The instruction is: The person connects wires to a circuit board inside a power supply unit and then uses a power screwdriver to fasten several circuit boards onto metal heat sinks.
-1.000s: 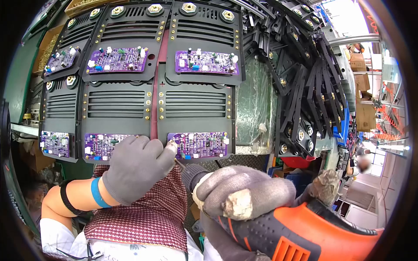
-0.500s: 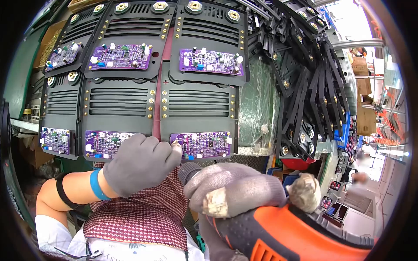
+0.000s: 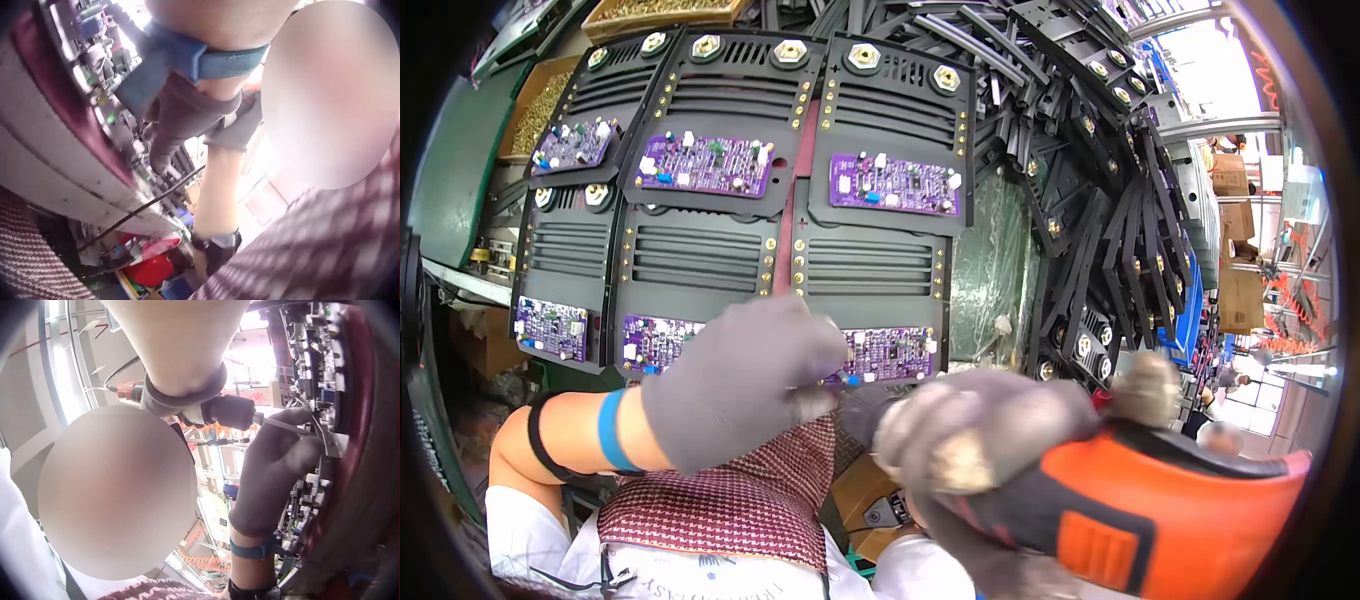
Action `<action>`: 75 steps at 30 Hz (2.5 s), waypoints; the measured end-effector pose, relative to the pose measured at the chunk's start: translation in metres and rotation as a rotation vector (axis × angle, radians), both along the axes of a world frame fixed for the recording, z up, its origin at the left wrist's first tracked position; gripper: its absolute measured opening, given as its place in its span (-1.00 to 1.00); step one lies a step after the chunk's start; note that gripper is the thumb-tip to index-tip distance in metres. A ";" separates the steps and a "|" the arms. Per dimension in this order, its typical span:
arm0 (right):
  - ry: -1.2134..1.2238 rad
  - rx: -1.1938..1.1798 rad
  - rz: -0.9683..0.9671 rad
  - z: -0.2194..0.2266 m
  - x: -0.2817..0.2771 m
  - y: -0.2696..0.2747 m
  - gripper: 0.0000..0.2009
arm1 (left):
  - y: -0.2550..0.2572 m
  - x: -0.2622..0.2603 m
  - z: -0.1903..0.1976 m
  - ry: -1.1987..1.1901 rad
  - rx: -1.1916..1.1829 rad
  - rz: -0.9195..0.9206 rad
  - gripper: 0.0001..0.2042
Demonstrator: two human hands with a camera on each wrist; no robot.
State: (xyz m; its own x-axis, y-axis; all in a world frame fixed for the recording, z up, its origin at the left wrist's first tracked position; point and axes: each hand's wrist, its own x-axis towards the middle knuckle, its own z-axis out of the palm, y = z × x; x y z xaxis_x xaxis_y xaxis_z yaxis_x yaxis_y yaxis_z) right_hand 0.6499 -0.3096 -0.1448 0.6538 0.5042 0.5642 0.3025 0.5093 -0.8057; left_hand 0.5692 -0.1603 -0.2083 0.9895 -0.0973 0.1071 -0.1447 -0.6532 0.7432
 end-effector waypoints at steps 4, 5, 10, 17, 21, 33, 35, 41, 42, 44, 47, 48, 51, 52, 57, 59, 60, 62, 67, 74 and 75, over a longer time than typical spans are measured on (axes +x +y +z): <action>0.043 0.015 0.012 0.023 0.025 0.000 -0.42 | 0.034 0.030 0.030 0.645 -0.891 0.205 -0.51; 0.051 0.021 0.012 0.027 0.032 0.000 -0.45 | 0.035 0.036 0.031 0.638 -0.877 0.198 -0.51; 0.052 0.157 -0.021 0.035 0.060 0.012 -0.50 | 0.035 0.059 0.018 0.687 -1.318 0.201 -0.55; -0.057 0.325 -0.129 0.030 0.090 0.030 -0.50 | 0.039 0.084 0.021 0.634 -1.165 0.200 -0.70; -0.073 0.305 -0.194 0.035 0.094 0.035 -0.47 | 0.047 0.093 0.025 0.705 -1.164 0.128 -0.71; -0.066 0.253 -0.368 0.028 0.101 0.039 -0.46 | 0.048 0.106 0.027 0.816 -1.161 0.114 -0.49; -0.071 0.242 -0.381 0.027 0.101 0.038 -0.46 | 0.047 0.106 0.025 0.809 -1.188 0.131 -0.50; -0.102 0.202 -0.419 0.028 0.106 0.035 -0.47 | 0.041 0.111 0.019 0.712 -1.327 0.149 -0.55; -0.105 0.193 -0.428 0.028 0.110 0.035 -0.48 | 0.040 0.112 0.018 0.714 -1.349 0.141 -0.55; -0.111 0.171 -0.445 0.028 0.111 0.029 -0.48 | 0.041 0.118 0.023 0.727 -1.318 0.128 -0.53; -0.122 0.127 -0.484 0.026 0.126 0.026 -0.49 | 0.047 0.124 0.032 0.684 -1.146 0.159 -0.49; -0.127 0.108 -0.501 0.026 0.130 0.021 -0.49 | 0.048 0.126 0.032 0.624 -1.004 0.206 -0.47; -0.146 0.049 -0.556 0.024 0.146 0.019 -0.50 | 0.047 0.129 0.018 0.097 0.063 0.113 -0.39; -0.149 0.040 -0.562 0.021 0.145 0.022 -0.50 | 0.045 0.131 0.016 0.167 0.096 0.114 -0.31; 0.239 0.102 -0.672 0.003 0.141 0.045 -0.44 | 0.034 0.135 0.003 0.177 0.261 0.160 -0.35; 0.199 0.048 -0.702 0.000 0.143 0.046 -0.44 | 0.033 0.134 0.003 0.177 0.253 0.156 -0.37; 0.179 0.021 -0.716 0.000 0.144 0.046 -0.44 | 0.032 0.134 0.002 0.167 0.242 0.167 -0.38; 0.139 -0.031 -0.746 -0.002 0.145 0.047 -0.44 | 0.032 0.134 0.001 0.161 0.230 0.173 -0.40; 0.036 -0.156 -0.808 -0.005 0.148 0.048 -0.44 | 0.034 0.135 -0.003 0.151 0.214 0.159 -0.40; 0.063 -0.110 -0.592 -0.007 0.148 0.040 -0.43 | 0.034 0.136 -0.005 0.162 0.199 0.135 -0.40; 0.128 0.005 -0.494 -0.009 0.149 0.040 -0.43 | 0.035 0.136 -0.006 0.141 0.188 0.130 -0.40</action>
